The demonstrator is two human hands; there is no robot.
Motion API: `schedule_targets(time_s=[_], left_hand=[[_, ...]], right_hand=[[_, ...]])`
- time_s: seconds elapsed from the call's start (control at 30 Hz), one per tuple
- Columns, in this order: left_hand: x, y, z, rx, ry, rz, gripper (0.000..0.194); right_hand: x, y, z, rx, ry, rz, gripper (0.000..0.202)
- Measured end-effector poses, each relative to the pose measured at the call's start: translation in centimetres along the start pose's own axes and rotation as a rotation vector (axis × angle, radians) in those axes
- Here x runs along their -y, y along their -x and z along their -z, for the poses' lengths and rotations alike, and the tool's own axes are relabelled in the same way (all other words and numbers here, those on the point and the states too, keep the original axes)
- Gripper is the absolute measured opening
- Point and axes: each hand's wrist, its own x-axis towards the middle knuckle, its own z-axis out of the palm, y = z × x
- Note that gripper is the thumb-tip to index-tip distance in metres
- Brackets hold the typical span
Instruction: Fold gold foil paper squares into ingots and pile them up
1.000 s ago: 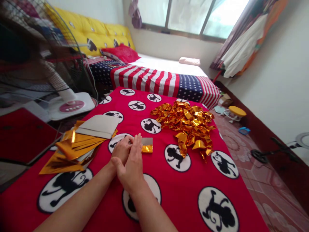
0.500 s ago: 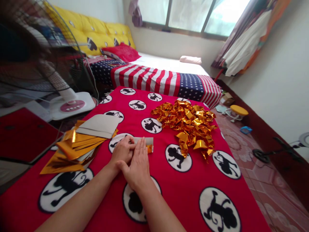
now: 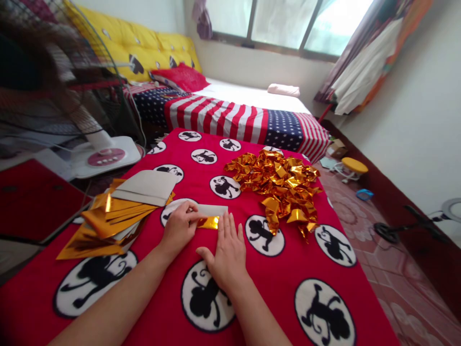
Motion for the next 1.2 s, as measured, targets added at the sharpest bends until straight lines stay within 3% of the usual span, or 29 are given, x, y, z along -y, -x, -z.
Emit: schedule_targets(time_s=[0.07, 0.13, 0.23, 0.3, 0.4, 0.57, 0.73, 0.93, 1.03, 1.2], left_hand=[[-0.8, 0.1, 0.2, -0.098, 0.043, -0.048, 0.030], [-2.2, 0.2, 0.3, -0.108, 0.134, -0.161, 0.033], [-4.3, 0.3, -0.1, 0.191, 0.215, -0.339, 0.047], [-4.9, 0.4, -0.8, 0.368, 0.189, -0.369, 0.067], [-4.7, 0.5, -1.8, 0.485, 0.124, -0.346, 0.082], [-2.9, 1.0, -2.0, 0.469, -0.005, -0.287, 0.090], [-0.8, 1.6, -0.5, 0.422, -0.169, -0.275, 0.091], [0.6, 2.2, 0.5, 0.398, -0.284, -0.311, 0.082], [0.6, 2.3, -0.1, 0.365, -0.317, -0.317, 0.074], [1.0, 2.3, -1.3, 0.372, -0.345, -0.291, 0.061]], right_hand=[[0.1, 0.0, -0.2, -0.011, 0.020, -0.003, 0.089], [0.1, 0.0, -0.6, -0.030, 0.036, 0.006, 0.088], [0.1, 0.1, -1.0, -0.067, 0.065, 0.024, 0.074], [0.0, 0.2, -1.0, -0.071, 0.077, 0.031, 0.067], [0.1, 0.2, -0.8, -0.042, 0.077, 0.026, 0.064], [0.2, 0.1, -0.8, -0.042, 0.094, -0.009, 0.070], [0.1, 0.1, -0.6, -0.042, 0.103, 0.009, 0.069], [-0.6, 0.1, 0.9, -0.013, -0.056, 0.032, 0.059], [0.9, -0.1, 1.5, -0.079, -0.102, 0.067, 0.066], [4.9, -1.3, 0.8, -0.024, -0.223, 0.191, 0.078]])
